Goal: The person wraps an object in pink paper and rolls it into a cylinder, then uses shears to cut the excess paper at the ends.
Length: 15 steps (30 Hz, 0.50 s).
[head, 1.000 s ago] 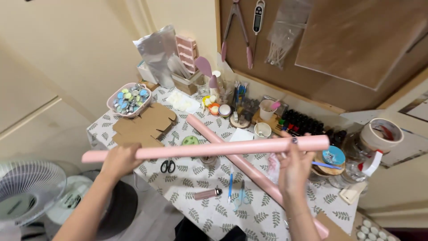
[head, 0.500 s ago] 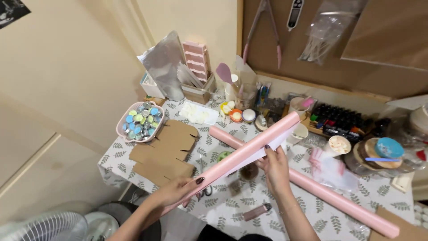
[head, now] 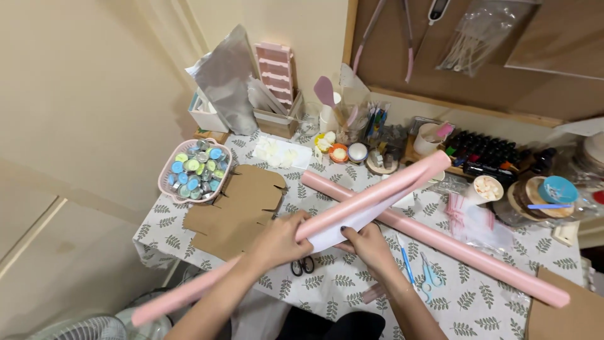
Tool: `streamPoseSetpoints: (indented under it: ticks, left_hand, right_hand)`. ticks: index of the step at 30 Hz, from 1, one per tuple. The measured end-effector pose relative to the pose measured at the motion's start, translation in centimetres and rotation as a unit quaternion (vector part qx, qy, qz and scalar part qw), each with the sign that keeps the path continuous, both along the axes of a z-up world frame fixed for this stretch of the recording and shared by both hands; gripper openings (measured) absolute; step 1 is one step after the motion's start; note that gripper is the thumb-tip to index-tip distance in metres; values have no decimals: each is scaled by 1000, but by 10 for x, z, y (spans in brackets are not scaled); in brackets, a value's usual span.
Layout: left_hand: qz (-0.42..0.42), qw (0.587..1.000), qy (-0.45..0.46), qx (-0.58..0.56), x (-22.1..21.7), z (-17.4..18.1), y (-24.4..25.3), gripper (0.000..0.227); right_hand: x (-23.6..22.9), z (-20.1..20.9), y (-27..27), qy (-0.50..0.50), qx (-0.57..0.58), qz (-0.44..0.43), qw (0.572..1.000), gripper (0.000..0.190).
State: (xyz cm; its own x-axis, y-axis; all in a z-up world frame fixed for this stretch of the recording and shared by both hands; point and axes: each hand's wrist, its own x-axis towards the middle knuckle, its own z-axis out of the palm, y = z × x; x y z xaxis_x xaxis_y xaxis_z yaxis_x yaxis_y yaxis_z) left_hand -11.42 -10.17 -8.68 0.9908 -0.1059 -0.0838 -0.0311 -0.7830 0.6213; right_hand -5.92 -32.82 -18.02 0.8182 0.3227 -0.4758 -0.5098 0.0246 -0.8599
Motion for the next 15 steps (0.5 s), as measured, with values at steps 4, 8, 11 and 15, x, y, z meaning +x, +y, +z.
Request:
streamPoseSetpoints:
  ticks: [4,8,11,15]
  left_hand:
    - [9,997,-72,29,22,2,13,49]
    - [35,995,-54,76,34,17,11,49]
    - [24,997,-38,57,36,16,4,46]
    - [36,999,33,-9,37,17,3,46]
  right_hand:
    - [-11,40,-1,-2,17,-10,1000,36]
    - [-14,33,2,6,2,-35,999,39]
    - [-26,21,21,-1,4,-59,998,37]
    - [-49,21,46,22,15,-38,999,34]
